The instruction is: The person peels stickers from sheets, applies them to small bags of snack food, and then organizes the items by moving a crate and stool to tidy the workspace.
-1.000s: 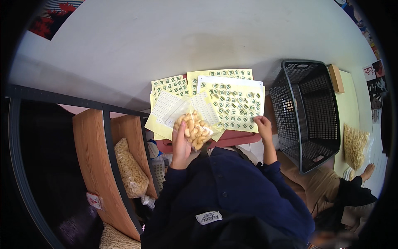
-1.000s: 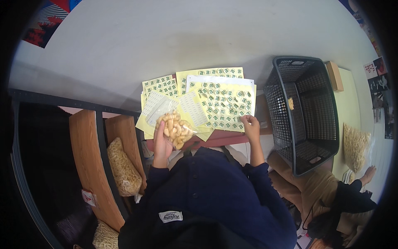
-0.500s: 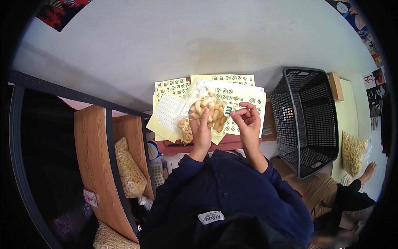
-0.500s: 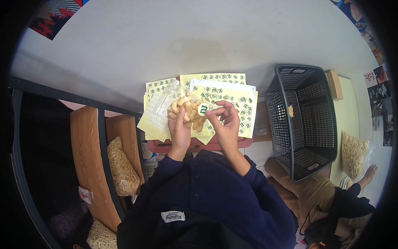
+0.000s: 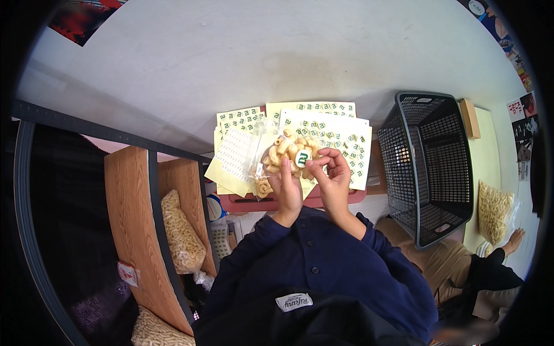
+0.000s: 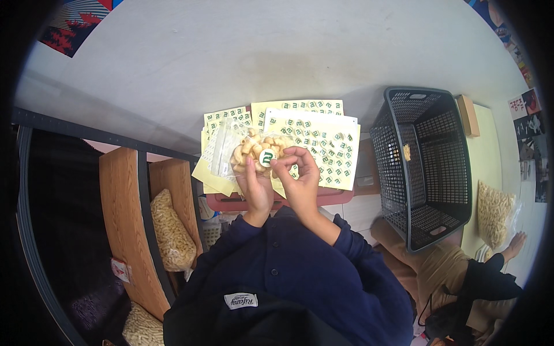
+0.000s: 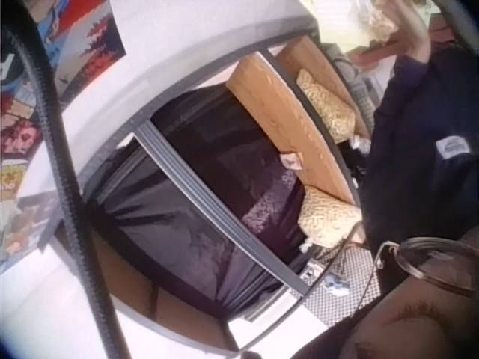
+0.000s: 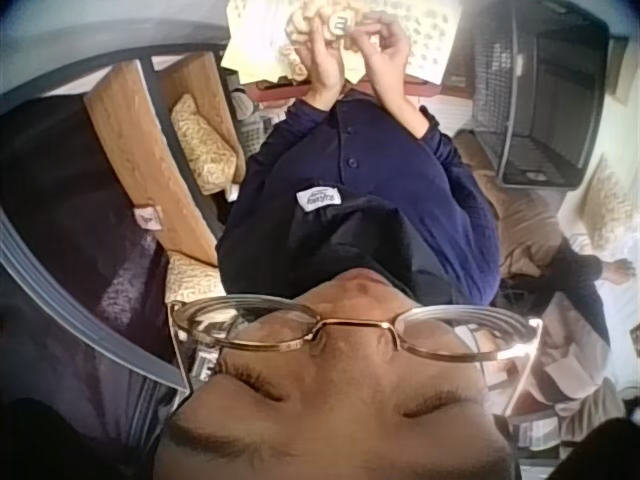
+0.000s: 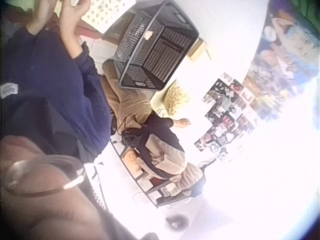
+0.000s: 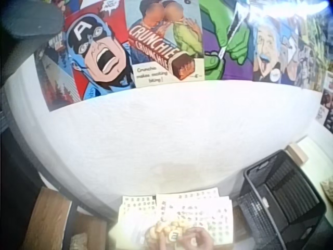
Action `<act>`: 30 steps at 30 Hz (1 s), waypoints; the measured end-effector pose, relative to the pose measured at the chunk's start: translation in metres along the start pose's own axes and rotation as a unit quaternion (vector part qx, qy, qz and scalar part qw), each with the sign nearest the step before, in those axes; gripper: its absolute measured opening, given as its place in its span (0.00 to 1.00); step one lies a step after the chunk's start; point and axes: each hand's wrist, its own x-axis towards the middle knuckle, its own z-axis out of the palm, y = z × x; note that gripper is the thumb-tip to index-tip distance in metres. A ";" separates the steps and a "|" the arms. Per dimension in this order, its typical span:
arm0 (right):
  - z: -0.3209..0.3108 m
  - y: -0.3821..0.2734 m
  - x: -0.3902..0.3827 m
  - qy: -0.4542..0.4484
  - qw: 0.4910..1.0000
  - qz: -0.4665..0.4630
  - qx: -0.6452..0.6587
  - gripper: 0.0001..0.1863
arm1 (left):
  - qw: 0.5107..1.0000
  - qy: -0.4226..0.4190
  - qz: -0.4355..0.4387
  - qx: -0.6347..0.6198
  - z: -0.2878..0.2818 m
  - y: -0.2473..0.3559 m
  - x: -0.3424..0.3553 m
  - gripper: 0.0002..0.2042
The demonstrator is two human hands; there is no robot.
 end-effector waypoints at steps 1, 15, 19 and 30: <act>0.000 0.000 0.000 0.000 1.000 -0.001 -0.003 0.13 | 1.000 -0.001 0.001 0.001 0.000 0.000 0.000 0.11; -0.004 0.004 0.000 -0.021 0.999 -0.015 -0.040 0.13 | 0.998 -0.032 0.011 0.055 -0.006 0.000 -0.003 0.15; -0.001 0.005 0.000 0.002 1.000 -0.010 -0.028 0.14 | 0.997 -0.033 0.023 0.065 -0.005 0.001 -0.004 0.16; -0.008 0.009 0.006 -0.015 0.991 -0.059 -0.120 0.15 | 0.983 -0.069 0.036 0.165 -0.002 0.003 -0.003 0.23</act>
